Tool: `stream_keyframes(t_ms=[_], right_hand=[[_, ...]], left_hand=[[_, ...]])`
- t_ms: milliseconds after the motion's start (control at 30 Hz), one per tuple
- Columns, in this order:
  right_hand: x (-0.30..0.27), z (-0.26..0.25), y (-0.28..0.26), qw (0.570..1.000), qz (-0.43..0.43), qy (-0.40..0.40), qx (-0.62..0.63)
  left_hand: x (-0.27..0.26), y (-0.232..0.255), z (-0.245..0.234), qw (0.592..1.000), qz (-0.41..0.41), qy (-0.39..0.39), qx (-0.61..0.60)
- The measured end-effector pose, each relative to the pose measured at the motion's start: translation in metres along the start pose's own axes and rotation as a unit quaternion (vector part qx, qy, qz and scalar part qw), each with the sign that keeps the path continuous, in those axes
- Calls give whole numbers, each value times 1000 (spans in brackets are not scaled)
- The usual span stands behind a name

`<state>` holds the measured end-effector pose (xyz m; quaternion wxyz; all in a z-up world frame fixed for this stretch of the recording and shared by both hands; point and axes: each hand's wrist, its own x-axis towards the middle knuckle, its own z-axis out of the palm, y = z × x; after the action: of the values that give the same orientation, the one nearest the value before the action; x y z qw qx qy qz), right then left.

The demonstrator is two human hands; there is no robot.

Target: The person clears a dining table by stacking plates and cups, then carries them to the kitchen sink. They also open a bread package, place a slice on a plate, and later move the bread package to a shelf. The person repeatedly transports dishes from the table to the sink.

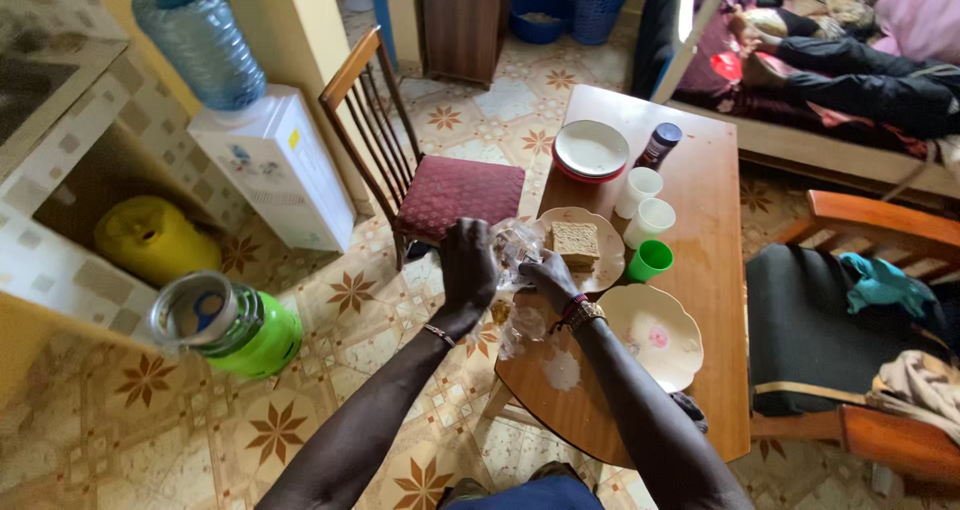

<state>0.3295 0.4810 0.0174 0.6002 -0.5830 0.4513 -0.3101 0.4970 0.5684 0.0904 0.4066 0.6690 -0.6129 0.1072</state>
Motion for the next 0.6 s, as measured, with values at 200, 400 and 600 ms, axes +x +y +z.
stream_keyframes(t_ms=[200,400,600], right_hand=[[7,-19,11,985,48,72,-150],[31,-29,31,994,109,16,-26],[60,-32,43,984,-66,-67,-152]], left_hand=[[32,9,-7,999,-22,20,-19],[11,26,12,967,234,-78,-62],[16,3,50,952,93,-264,-124]])
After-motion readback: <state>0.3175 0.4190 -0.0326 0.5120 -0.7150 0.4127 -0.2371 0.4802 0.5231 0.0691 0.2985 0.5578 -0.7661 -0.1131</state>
